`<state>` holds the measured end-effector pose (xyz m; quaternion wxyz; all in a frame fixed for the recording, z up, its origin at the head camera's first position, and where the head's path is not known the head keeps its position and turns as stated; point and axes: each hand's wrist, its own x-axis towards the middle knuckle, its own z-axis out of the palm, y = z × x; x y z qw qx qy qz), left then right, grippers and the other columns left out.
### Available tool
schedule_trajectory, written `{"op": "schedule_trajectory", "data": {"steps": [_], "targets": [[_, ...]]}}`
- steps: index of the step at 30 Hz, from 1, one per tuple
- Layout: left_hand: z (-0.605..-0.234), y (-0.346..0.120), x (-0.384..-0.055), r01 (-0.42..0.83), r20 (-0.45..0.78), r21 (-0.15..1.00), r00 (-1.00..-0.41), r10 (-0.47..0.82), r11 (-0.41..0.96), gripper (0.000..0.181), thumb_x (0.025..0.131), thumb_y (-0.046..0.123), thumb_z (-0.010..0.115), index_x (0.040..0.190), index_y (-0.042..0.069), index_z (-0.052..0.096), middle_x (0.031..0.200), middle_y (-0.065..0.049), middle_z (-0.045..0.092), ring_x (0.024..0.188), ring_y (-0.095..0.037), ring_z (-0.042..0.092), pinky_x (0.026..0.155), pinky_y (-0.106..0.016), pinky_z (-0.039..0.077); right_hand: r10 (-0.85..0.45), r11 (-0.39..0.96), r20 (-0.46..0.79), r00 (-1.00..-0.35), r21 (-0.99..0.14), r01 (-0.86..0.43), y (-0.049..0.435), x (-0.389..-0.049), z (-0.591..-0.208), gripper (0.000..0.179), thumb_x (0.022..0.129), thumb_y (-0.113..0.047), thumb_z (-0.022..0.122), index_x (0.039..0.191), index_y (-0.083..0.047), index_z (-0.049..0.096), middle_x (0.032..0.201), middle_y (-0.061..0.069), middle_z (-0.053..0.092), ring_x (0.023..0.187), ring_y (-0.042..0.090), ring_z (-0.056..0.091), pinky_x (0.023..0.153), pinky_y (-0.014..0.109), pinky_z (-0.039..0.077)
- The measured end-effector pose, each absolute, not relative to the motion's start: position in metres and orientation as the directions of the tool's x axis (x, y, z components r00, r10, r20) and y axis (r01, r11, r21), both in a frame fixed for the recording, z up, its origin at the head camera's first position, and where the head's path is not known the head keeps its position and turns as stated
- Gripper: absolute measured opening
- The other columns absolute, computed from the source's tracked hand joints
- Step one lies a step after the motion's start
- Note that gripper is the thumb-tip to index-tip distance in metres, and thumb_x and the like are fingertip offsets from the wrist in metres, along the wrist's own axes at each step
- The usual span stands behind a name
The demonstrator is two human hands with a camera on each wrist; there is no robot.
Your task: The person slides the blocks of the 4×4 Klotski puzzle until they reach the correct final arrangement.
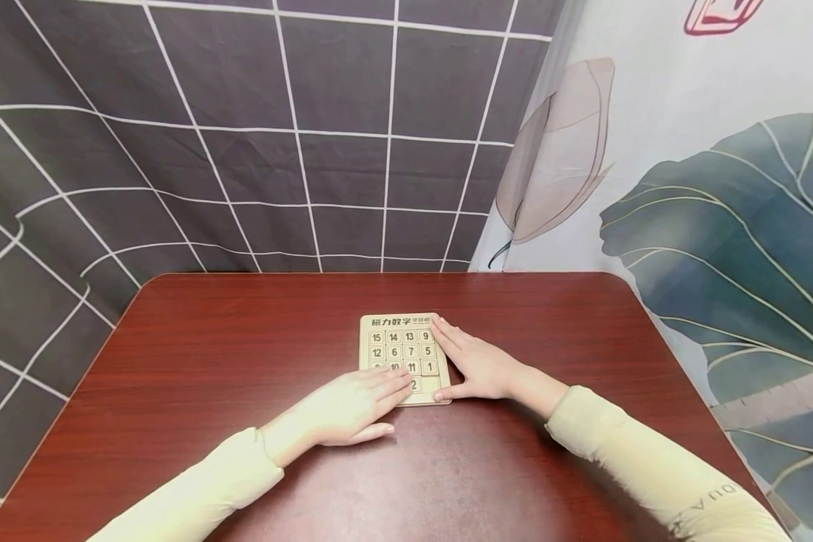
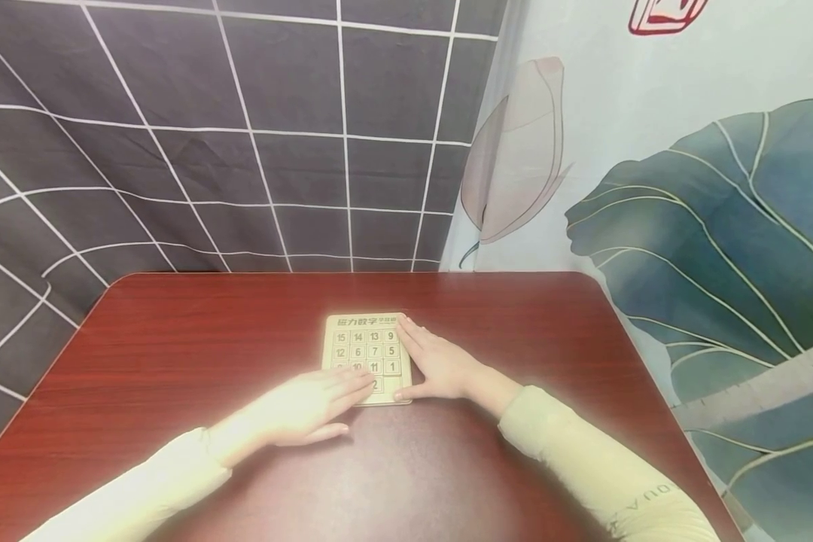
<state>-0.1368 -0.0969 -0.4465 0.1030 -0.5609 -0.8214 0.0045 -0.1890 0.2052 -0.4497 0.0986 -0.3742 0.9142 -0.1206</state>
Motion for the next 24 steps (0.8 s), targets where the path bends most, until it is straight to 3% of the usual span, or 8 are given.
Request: {"op": "schedule_trajectory", "data": {"steps": [4,16,24], "targets": [[-0.447,-0.088,-0.145,0.925,0.160,-0.109,-0.344,0.925,0.363,0.063,0.105,0.048,0.059,0.150,0.004,0.058,0.158,-0.013,0.058,0.147,-0.027,0.056,0.123,-0.040,0.047,-0.710,0.689,-0.088,-0.699,-0.294,-0.663,0.205,-0.190,-0.451,0.115,0.092,-0.061,0.074,0.167,0.006,0.018,0.179,0.020,0.008,0.165,0.037,0.019,0.134,0.053,0.028],[-0.445,-0.066,-0.161,0.905,0.033,-0.098,-0.412,0.911,0.413,0.065,0.110,0.049,0.049,0.158,0.006,0.050,0.165,-0.011,0.050,0.154,-0.026,0.048,0.131,-0.038,0.036,-0.714,0.685,-0.091,-0.694,-0.294,-0.666,0.205,-0.189,-0.449,0.115,0.092,-0.061,0.073,0.167,0.007,0.018,0.179,0.021,0.008,0.166,0.036,0.018,0.135,0.052,0.025],[-0.442,-0.066,-0.147,0.924,0.074,-0.100,-0.363,0.929,0.369,0.063,0.109,0.048,0.053,0.154,0.004,0.054,0.161,-0.013,0.054,0.151,-0.025,0.052,0.128,-0.039,0.042,-0.710,0.689,-0.089,-0.699,-0.295,-0.662,0.205,-0.189,-0.451,0.115,0.092,-0.060,0.075,0.167,0.007,0.017,0.179,0.020,0.008,0.166,0.036,0.018,0.134,0.052,0.026]]}}
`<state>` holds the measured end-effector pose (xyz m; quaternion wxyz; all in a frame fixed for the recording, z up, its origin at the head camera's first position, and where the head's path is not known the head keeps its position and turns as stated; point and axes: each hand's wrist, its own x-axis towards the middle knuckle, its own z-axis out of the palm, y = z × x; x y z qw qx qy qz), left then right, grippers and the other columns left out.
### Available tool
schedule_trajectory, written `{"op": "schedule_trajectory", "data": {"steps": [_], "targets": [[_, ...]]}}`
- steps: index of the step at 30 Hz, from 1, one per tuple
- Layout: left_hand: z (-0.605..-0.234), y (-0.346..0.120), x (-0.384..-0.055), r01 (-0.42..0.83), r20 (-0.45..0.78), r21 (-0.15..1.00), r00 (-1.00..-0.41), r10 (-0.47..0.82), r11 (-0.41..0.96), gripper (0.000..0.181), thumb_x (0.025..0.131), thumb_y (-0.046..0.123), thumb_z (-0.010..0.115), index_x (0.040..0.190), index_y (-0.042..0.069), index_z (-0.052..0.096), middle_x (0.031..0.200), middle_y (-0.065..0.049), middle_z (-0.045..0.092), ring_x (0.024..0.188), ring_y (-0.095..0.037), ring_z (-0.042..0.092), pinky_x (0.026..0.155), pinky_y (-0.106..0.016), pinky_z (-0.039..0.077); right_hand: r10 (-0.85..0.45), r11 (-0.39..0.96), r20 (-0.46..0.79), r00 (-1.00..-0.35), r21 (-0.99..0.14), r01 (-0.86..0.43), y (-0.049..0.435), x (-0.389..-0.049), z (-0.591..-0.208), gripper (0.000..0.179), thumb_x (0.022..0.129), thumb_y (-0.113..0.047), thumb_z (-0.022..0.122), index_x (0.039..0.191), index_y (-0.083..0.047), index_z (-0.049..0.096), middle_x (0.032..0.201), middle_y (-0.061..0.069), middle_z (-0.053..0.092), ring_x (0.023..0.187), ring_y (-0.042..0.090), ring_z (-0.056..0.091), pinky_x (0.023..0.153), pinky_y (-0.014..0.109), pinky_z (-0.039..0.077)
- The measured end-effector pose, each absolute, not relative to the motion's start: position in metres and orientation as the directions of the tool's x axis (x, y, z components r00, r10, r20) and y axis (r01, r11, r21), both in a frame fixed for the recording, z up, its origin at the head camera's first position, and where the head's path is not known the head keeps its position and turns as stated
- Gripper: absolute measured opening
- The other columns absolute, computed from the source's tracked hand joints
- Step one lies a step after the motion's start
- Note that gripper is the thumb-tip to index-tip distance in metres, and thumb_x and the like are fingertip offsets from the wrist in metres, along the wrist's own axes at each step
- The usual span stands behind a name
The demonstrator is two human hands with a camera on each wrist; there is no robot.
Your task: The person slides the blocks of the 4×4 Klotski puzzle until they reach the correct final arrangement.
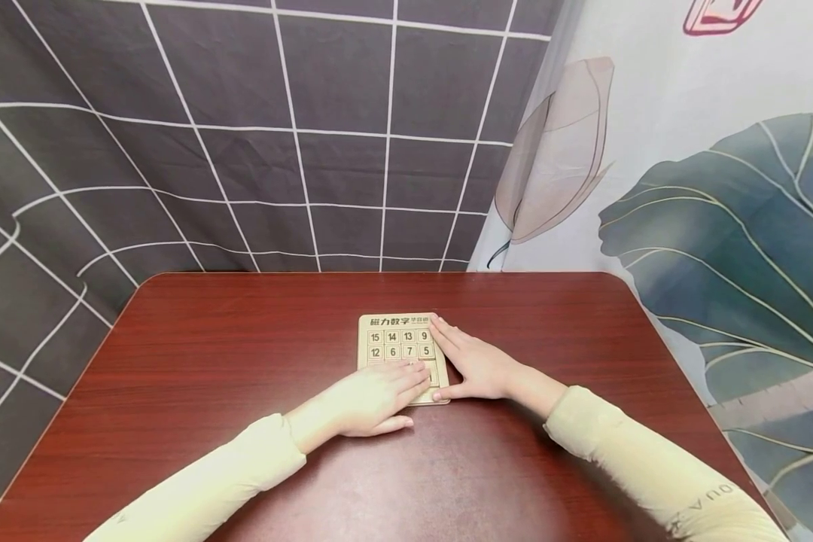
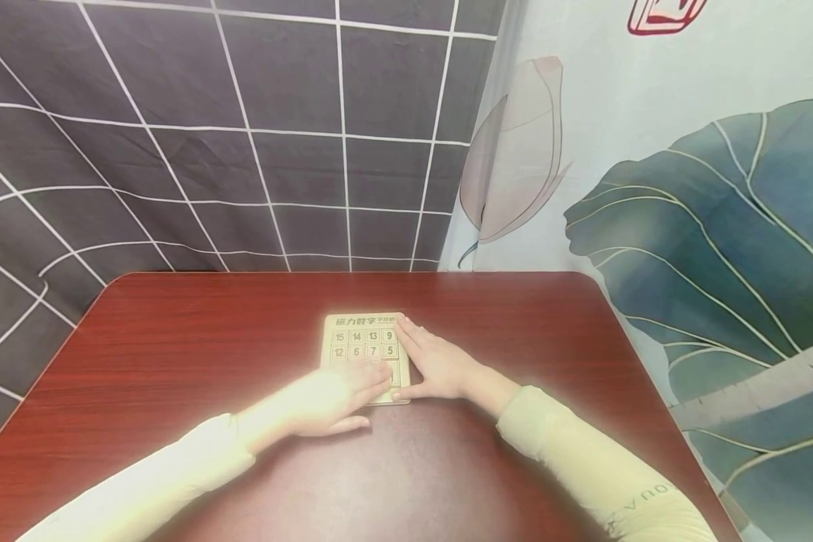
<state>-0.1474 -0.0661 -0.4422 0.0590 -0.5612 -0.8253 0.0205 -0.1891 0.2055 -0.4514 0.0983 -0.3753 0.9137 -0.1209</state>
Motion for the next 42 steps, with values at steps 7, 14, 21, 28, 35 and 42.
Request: {"op": "schedule_trajectory", "data": {"steps": [7,14,21,28,35,42], "targets": [[-0.445,-0.069,-0.140,0.928,0.079,-0.130,-0.340,0.937,0.348,0.064,0.109,0.049,0.052,0.155,0.005,0.053,0.161,-0.012,0.054,0.150,-0.025,0.052,0.127,-0.037,0.043,-0.707,0.690,-0.085,-0.702,-0.296,-0.660,0.205,-0.189,-0.450,0.116,0.091,-0.060,0.075,0.166,0.007,0.018,0.179,0.021,0.008,0.165,0.036,0.019,0.134,0.052,0.027],[-0.444,-0.066,-0.154,0.928,0.075,-0.082,-0.359,0.930,0.364,0.065,0.108,0.048,0.053,0.156,0.005,0.051,0.163,-0.010,0.052,0.152,-0.025,0.050,0.128,-0.039,0.041,-0.709,0.688,-0.084,-0.700,-0.296,-0.662,0.204,-0.188,-0.450,0.115,0.092,-0.060,0.075,0.166,0.007,0.019,0.178,0.021,0.009,0.165,0.037,0.020,0.133,0.053,0.028],[-0.443,-0.059,-0.171,0.904,0.059,-0.096,-0.414,0.909,0.418,0.063,0.109,0.046,0.052,0.157,0.005,0.051,0.164,-0.012,0.050,0.153,-0.027,0.049,0.130,-0.041,0.039,-0.717,0.681,-0.078,-0.693,-0.291,-0.671,0.205,-0.189,-0.451,0.114,0.092,-0.059,0.074,0.166,0.008,0.019,0.178,0.021,0.009,0.165,0.037,0.019,0.134,0.052,0.027],[-0.444,-0.056,-0.179,0.872,0.034,-0.099,-0.479,0.877,0.480,0.063,0.110,0.047,0.049,0.155,0.003,0.053,0.163,-0.013,0.052,0.154,-0.027,0.048,0.131,-0.040,0.036,-0.713,0.686,-0.080,-0.696,-0.286,-0.669,0.205,-0.188,-0.451,0.114,0.092,-0.060,0.074,0.166,0.008,0.019,0.178,0.021,0.009,0.165,0.036,0.020,0.134,0.052,0.028],[-0.443,-0.057,-0.174,0.884,0.053,-0.108,-0.452,0.891,0.455,0.062,0.109,0.047,0.051,0.154,0.004,0.055,0.161,-0.012,0.054,0.152,-0.026,0.050,0.130,-0.040,0.039,-0.711,0.688,-0.078,-0.698,-0.279,-0.670,0.206,-0.188,-0.452,0.114,0.092,-0.059,0.074,0.166,0.007,0.019,0.179,0.021,0.010,0.165,0.035,0.020,0.134,0.051,0.027],[-0.442,-0.061,-0.160,0.903,0.051,-0.121,-0.409,0.911,0.412,0.065,0.109,0.050,0.051,0.153,0.003,0.055,0.159,-0.013,0.056,0.150,-0.026,0.053,0.128,-0.040,0.041,-0.714,0.686,-0.075,-0.696,-0.277,-0.673,0.205,-0.188,-0.451,0.114,0.092,-0.059,0.075,0.166,0.007,0.019,0.178,0.021,0.010,0.165,0.036,0.021,0.134,0.052,0.028]]}}
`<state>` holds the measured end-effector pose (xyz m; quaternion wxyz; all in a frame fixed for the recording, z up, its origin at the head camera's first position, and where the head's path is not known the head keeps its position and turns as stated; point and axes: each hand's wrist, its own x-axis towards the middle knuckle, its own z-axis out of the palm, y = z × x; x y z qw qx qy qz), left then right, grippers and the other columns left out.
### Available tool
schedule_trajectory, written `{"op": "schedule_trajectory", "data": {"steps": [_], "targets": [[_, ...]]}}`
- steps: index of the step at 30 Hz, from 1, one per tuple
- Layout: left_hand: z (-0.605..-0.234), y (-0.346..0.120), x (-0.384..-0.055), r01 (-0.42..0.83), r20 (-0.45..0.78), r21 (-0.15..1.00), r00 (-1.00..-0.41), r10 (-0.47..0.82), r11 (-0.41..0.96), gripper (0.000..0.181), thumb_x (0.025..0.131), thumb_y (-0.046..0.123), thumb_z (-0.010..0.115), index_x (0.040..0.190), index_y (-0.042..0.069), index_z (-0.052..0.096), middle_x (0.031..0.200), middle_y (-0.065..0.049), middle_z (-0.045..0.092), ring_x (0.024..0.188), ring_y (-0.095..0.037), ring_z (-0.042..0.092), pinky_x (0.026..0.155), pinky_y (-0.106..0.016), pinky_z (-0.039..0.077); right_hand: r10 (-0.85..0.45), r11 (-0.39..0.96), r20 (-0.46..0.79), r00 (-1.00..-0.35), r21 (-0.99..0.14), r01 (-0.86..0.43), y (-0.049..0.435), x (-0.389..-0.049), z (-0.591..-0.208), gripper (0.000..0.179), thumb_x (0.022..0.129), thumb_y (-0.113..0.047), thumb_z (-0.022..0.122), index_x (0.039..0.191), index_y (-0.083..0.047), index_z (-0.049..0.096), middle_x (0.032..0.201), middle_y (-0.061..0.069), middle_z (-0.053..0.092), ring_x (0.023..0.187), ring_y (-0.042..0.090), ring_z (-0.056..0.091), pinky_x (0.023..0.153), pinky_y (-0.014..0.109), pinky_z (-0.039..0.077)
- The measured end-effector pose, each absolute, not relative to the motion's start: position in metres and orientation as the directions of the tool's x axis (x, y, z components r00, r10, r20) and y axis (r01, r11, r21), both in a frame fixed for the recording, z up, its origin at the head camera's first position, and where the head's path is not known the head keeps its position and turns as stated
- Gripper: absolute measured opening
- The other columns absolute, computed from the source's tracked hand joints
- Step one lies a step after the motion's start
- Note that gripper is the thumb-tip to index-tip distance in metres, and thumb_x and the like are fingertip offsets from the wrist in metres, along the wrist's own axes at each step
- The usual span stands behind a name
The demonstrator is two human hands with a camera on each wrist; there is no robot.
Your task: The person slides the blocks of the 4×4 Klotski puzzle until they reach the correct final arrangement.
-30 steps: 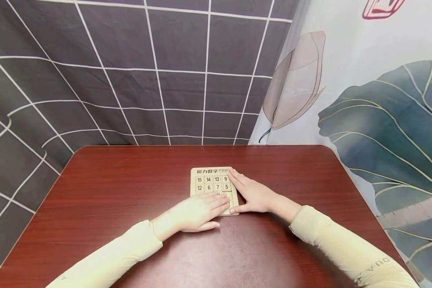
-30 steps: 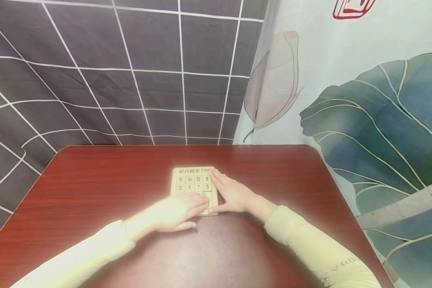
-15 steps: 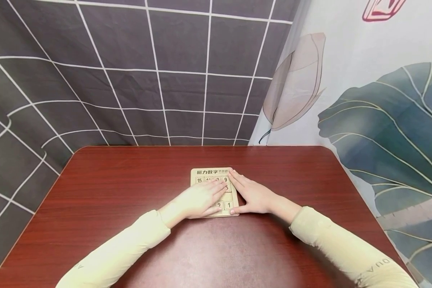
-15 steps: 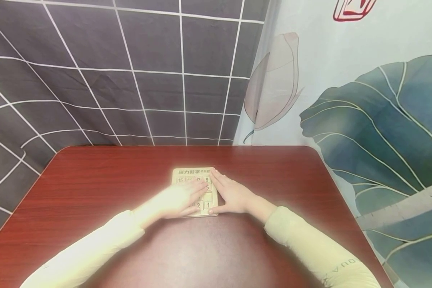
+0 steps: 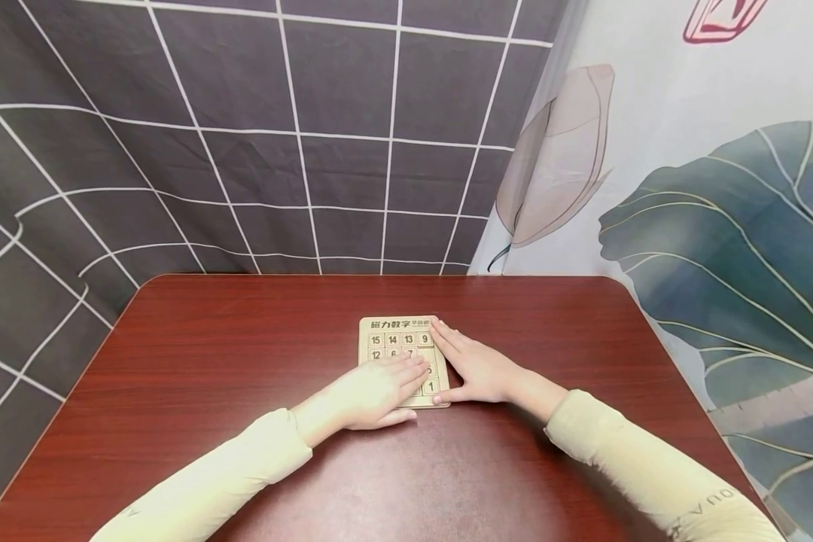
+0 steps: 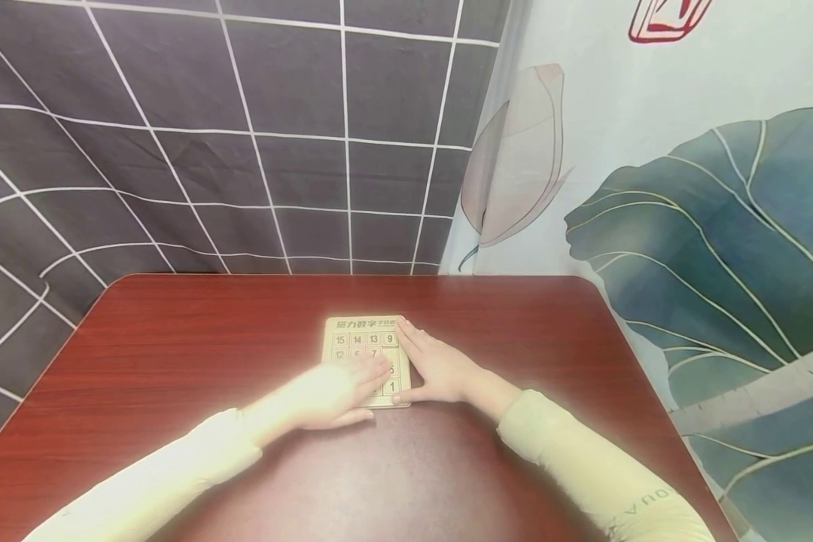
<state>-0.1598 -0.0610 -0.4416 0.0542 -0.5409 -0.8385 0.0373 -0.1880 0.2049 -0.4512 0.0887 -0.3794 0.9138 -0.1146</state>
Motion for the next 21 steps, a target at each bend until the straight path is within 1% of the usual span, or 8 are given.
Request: {"op": "schedule_trajectory", "data": {"steps": [5,10,16,21], "targets": [[-0.443,-0.061,-0.161,0.903,0.049,-0.120,-0.410,0.911,0.413,0.063,0.110,0.049,0.050,0.154,0.005,0.054,0.161,-0.012,0.055,0.151,-0.026,0.051,0.129,-0.039,0.040,-0.709,0.692,-0.082,-0.701,-0.275,-0.668,0.205,-0.188,-0.451,0.114,0.092,-0.060,0.074,0.166,0.007,0.019,0.179,0.020,0.009,0.165,0.036,0.020,0.134,0.052,0.029],[-0.443,-0.060,-0.172,0.904,0.063,-0.107,-0.408,0.911,0.413,0.061,0.110,0.047,0.050,0.155,0.006,0.054,0.161,-0.011,0.054,0.151,-0.026,0.051,0.129,-0.039,0.041,-0.705,0.695,-0.092,-0.703,-0.283,-0.660,0.205,-0.187,-0.449,0.114,0.092,-0.061,0.073,0.166,0.007,0.018,0.179,0.020,0.008,0.165,0.036,0.019,0.134,0.052,0.027],[-0.446,-0.057,-0.191,0.878,0.050,-0.104,-0.465,0.884,0.468,0.062,0.110,0.047,0.049,0.157,0.006,0.052,0.164,-0.011,0.051,0.153,-0.025,0.049,0.130,-0.039,0.038,-0.705,0.695,-0.094,-0.703,-0.286,-0.660,0.204,-0.187,-0.448,0.114,0.092,-0.060,0.073,0.166,0.007,0.019,0.179,0.021,0.009,0.165,0.036,0.020,0.134,0.052,0.028],[-0.449,-0.058,-0.203,0.860,0.052,-0.103,-0.496,0.867,0.499,0.064,0.110,0.049,0.049,0.156,0.004,0.052,0.164,-0.013,0.050,0.154,-0.026,0.047,0.131,-0.040,0.036,-0.700,0.701,-0.096,-0.707,-0.279,-0.656,0.204,-0.188,-0.451,0.114,0.093,-0.062,0.072,0.166,0.006,0.019,0.179,0.019,0.008,0.165,0.036,0.021,0.133,0.052,0.030]]}}
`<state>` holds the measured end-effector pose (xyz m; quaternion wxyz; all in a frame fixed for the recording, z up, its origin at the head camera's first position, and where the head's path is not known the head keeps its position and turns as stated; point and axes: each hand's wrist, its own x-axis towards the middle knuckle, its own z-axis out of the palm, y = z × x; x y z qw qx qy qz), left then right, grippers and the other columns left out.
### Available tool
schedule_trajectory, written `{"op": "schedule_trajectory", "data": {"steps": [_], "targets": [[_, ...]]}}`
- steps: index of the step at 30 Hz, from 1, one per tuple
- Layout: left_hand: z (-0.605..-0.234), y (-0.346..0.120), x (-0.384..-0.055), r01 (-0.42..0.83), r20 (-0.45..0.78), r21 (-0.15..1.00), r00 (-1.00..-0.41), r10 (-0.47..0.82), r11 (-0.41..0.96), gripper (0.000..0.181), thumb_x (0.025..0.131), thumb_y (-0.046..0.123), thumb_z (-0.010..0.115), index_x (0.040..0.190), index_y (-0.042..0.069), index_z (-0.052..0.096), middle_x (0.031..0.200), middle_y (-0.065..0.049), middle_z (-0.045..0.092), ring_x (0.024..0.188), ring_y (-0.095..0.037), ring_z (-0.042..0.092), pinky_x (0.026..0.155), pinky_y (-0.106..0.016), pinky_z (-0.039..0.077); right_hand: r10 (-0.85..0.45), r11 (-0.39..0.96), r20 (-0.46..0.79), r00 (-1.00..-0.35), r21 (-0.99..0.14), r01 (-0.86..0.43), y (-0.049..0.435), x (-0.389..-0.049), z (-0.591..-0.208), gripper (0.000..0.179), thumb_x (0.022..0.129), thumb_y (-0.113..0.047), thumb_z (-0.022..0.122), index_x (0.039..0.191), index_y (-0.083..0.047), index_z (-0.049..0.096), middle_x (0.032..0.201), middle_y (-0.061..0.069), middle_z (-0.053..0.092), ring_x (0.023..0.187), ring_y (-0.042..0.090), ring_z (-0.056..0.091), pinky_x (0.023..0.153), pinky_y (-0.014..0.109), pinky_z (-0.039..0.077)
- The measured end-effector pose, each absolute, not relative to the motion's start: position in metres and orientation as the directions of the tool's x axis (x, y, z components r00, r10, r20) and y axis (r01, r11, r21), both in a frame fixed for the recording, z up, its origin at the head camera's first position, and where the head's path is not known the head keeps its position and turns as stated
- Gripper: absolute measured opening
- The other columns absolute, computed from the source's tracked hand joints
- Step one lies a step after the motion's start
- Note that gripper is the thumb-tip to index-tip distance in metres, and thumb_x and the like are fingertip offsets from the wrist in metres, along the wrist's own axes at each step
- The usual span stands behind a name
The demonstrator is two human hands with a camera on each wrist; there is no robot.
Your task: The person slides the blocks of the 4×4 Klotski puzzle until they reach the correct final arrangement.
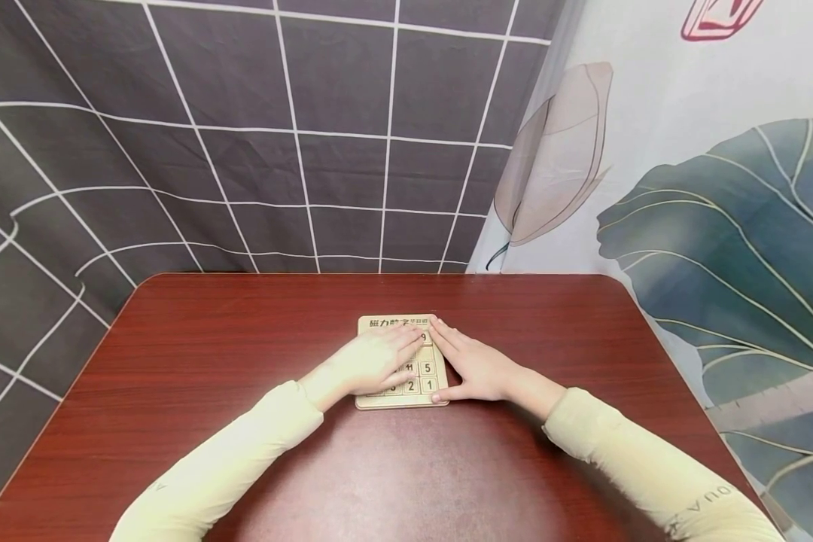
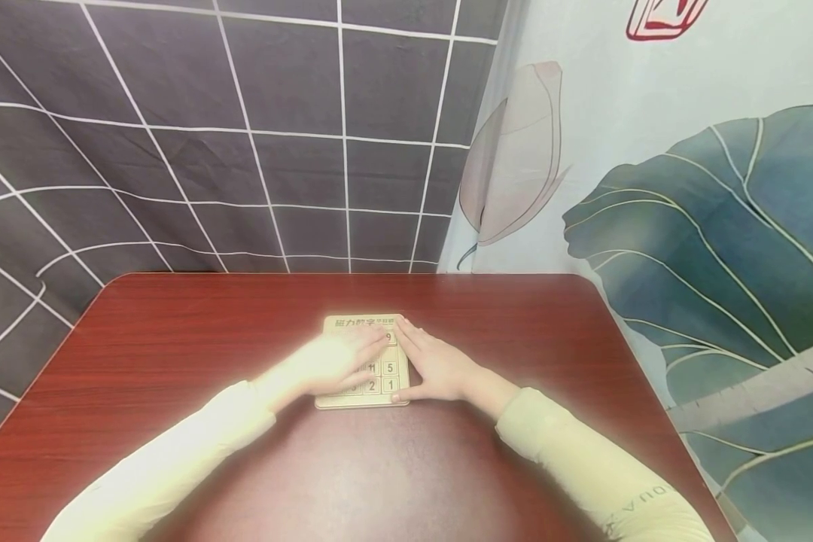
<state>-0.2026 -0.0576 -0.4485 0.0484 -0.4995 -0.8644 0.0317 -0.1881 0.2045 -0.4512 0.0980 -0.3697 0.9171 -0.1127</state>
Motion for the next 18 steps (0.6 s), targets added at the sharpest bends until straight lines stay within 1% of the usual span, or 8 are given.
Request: {"op": "schedule_trajectory", "data": {"steps": [5,9,13,18], "targets": [[-0.4459,-0.0582,-0.2038,0.846,0.036,-0.074,-0.526,0.850,0.527,0.066,0.110,0.050,0.048,0.156,0.002,0.051,0.163,-0.014,0.051,0.155,-0.027,0.047,0.132,-0.041,0.034,-0.700,0.701,-0.096,-0.708,-0.281,-0.655,0.2044,-0.1887,-0.4523,0.114,0.092,-0.062,0.073,0.166,0.006,0.019,0.179,0.019,0.008,0.165,0.036,0.021,0.133,0.052,0.030],[-0.4452,-0.0588,-0.2032,0.844,0.029,-0.059,-0.533,0.846,0.534,0.065,0.110,0.049,0.049,0.156,0.003,0.051,0.164,-0.013,0.051,0.155,-0.027,0.046,0.132,-0.041,0.034,-0.700,0.700,-0.094,-0.708,-0.284,-0.655,0.2043,-0.1884,-0.4513,0.114,0.092,-0.062,0.073,0.166,0.007,0.019,0.179,0.020,0.008,0.165,0.036,0.021,0.133,0.052,0.030],[-0.4450,-0.0598,-0.2022,0.849,0.028,-0.051,-0.526,0.850,0.526,0.065,0.110,0.049,0.050,0.156,0.003,0.052,0.163,-0.013,0.051,0.154,-0.027,0.047,0.132,-0.040,0.035,-0.702,0.698,-0.092,-0.706,-0.286,-0.657,0.2039,-0.1876,-0.4501,0.114,0.092,-0.061,0.073,0.166,0.007,0.020,0.179,0.020,0.009,0.165,0.037,0.022,0.133,0.053,0.030],[-0.4420,-0.0613,-0.1965,0.871,0.040,-0.046,-0.487,0.872,0.489,0.067,0.108,0.052,0.053,0.154,0.003,0.054,0.161,-0.013,0.054,0.153,-0.028,0.050,0.130,-0.041,0.038,-0.702,0.698,-0.093,-0.706,-0.286,-0.657,0.2045,-0.1874,-0.4495,0.115,0.092,-0.061,0.073,0.167,0.006,0.018,0.179,0.020,0.008,0.165,0.036,0.020,0.133,0.052,0.029]]}}
